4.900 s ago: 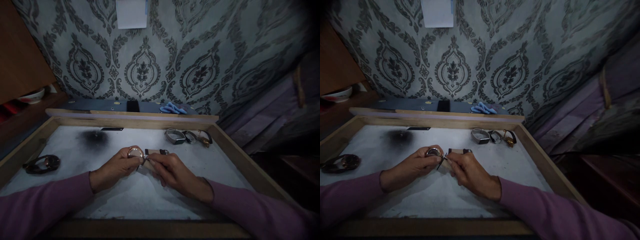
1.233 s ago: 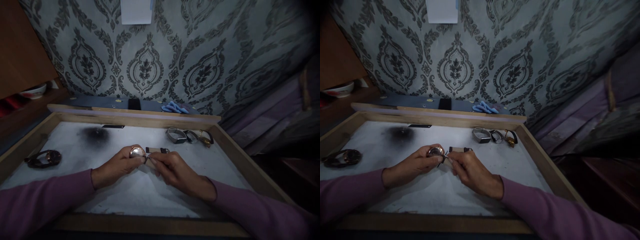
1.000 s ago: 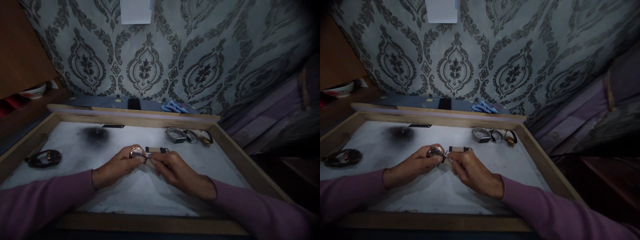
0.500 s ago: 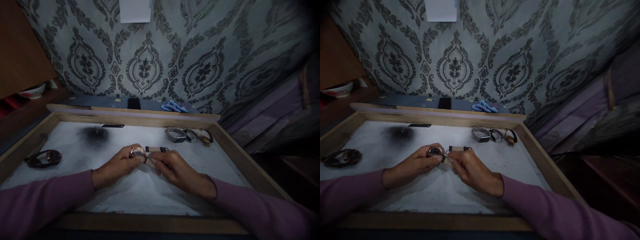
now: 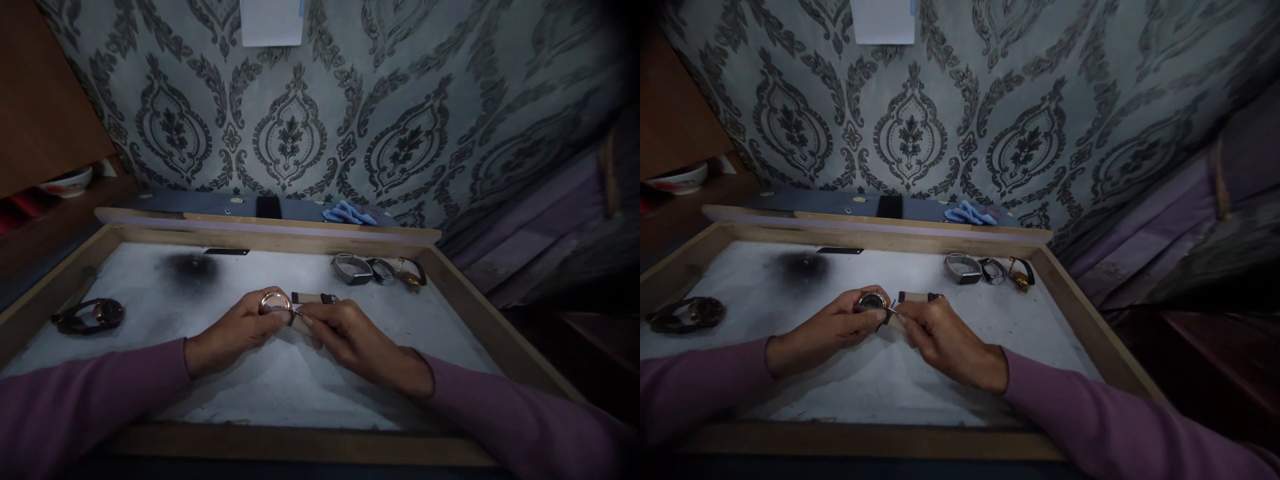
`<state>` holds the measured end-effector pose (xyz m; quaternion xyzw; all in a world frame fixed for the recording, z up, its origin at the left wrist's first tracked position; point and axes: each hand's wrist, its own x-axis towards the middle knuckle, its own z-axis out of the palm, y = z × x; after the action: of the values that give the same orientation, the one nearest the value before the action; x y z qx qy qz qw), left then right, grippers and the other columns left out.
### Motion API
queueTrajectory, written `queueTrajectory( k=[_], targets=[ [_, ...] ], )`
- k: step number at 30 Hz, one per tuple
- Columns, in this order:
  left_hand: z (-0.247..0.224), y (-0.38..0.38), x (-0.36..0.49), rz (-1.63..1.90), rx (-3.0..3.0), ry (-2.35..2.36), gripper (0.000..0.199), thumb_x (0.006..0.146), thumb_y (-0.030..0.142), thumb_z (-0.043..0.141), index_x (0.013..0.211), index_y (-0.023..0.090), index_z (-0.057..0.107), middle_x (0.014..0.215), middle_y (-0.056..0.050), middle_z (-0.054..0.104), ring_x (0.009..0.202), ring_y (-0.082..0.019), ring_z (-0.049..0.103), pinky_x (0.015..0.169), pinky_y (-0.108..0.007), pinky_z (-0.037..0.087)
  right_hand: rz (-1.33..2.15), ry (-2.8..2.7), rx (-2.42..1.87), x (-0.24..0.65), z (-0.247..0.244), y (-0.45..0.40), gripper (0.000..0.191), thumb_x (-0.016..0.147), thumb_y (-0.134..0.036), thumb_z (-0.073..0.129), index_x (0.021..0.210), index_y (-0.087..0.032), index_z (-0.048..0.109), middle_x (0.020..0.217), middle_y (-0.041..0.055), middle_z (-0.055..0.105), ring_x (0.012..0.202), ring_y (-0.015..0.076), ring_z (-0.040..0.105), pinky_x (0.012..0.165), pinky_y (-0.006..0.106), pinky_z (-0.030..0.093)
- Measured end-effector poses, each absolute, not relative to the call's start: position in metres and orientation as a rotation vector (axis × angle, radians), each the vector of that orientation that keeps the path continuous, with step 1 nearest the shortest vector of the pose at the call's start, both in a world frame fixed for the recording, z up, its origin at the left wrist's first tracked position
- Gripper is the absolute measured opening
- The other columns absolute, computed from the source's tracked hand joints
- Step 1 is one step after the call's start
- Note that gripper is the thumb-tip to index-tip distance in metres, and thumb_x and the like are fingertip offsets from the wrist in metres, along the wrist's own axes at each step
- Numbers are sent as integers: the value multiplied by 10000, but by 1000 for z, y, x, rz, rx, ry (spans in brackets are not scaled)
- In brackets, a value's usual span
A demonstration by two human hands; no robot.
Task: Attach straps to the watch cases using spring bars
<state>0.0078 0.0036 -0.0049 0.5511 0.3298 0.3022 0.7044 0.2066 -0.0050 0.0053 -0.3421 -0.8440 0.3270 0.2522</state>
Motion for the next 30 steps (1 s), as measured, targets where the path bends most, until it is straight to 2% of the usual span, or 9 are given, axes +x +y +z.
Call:
queueTrajectory(
  k=[30],
  targets=[
    [-4,4,9,668,1233,806,215,829,345,593,780,180,465,514,106,317,440,-53,226,417,-200,175,792,-2278,-965,204,-2,-7,213,924,-131,401,804,-142,577,577,-14,535,486,91,476,495,206,359]
  ],
)
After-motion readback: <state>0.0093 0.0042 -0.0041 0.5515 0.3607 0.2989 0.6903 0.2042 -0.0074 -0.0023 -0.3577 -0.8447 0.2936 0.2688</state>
